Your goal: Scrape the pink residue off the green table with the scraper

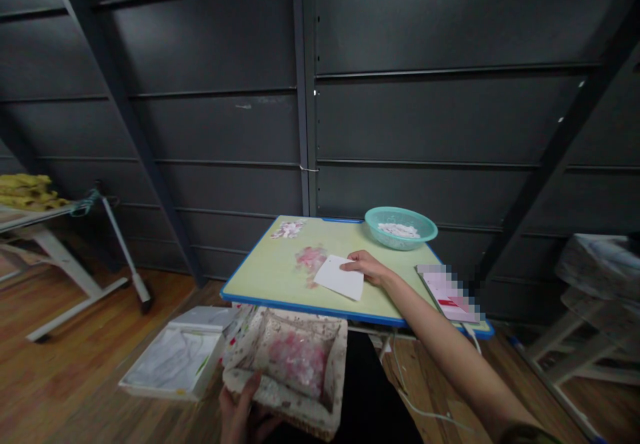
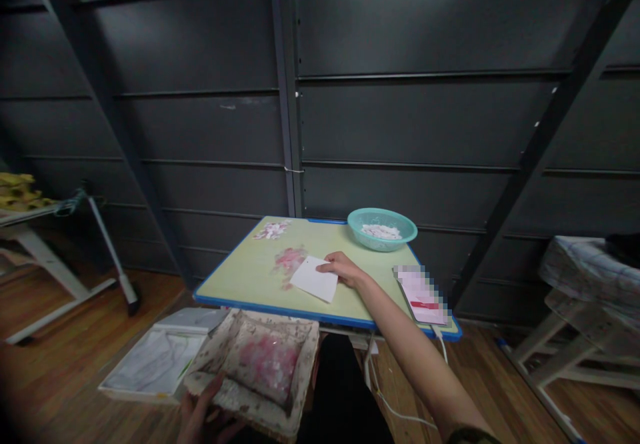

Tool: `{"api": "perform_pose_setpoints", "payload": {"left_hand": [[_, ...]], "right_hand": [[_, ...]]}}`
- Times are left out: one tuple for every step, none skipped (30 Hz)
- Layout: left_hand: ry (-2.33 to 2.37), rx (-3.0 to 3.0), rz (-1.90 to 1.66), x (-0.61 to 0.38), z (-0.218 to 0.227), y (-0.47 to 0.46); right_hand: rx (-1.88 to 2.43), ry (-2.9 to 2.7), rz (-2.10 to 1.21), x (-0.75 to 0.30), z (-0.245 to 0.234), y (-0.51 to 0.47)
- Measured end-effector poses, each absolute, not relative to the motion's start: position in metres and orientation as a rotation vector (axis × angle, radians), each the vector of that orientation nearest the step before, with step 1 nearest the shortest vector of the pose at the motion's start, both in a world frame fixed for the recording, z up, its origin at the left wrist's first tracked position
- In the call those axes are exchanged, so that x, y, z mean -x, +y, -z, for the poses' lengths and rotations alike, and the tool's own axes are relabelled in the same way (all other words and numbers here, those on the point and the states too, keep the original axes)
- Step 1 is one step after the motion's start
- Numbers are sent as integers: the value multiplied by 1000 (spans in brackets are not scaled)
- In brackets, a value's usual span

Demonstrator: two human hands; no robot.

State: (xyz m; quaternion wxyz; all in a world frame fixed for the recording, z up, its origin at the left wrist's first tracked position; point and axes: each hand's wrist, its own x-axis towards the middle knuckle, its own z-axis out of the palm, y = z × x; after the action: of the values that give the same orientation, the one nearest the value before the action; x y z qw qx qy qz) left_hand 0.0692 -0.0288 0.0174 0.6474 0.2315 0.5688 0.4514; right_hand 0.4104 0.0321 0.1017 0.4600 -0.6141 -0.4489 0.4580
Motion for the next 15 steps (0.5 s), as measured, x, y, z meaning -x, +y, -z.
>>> {"api": "perform_pose_setpoints", "payload": {"left_hand": [[1289, -529, -1023, -69, -18, -29], [1287, -527, -1020, -69, -18, -29], [1287, -522, -1019, -69, -19, -29], [1287, -517, -1019, -69, -19, -29], [1289, -516, -1020, -69, -19, -29], [1291, -516, -1023, -68, -19, -28], [1292, -518, -1026, -68, -18, -28], [1292, -523, -1029, -68, -18, -28], [1294, -528, -1032, -68, -18, -27], [1299, -530, -1035, -68, -18, -27], [1306, -532, -1036, -68, -18, -27], [1310, -535, -1035, -69, -19, -27], [1315, -538, -1035, -69, -19, -27], [1318, -539, -1036, -69, -20, -27], [1321, -537, -1037, -69, -21, -26]], "right_hand": [[1514, -1122, -1127, -409, -102, 32], [1513, -1127, -1119, -407, -102, 33], [1512, -1116, -1105, -407, -102, 33], [1511, -1094, -1088, -407, -102, 34], [1509, -1067, -1073, -407, -102, 34], [1509, -1042, -1061, -408, -102, 34], [1515, -1024, -1052, -409, -103, 34], [1525, -1014, -1041, -409, -103, 34], [1536, -1013, -1029, -409, -102, 35], [1546, -1019, -1020, -408, -102, 35], [1551, -1031, -1016, -406, -102, 35], [1550, -1051, -1017, -404, -101, 36], [1542, -1075, -1023, -402, -100, 36], [1530, -1095, -1030, -400, -100, 37], [1517, -1108, -1030, -399, -99, 37]]}}
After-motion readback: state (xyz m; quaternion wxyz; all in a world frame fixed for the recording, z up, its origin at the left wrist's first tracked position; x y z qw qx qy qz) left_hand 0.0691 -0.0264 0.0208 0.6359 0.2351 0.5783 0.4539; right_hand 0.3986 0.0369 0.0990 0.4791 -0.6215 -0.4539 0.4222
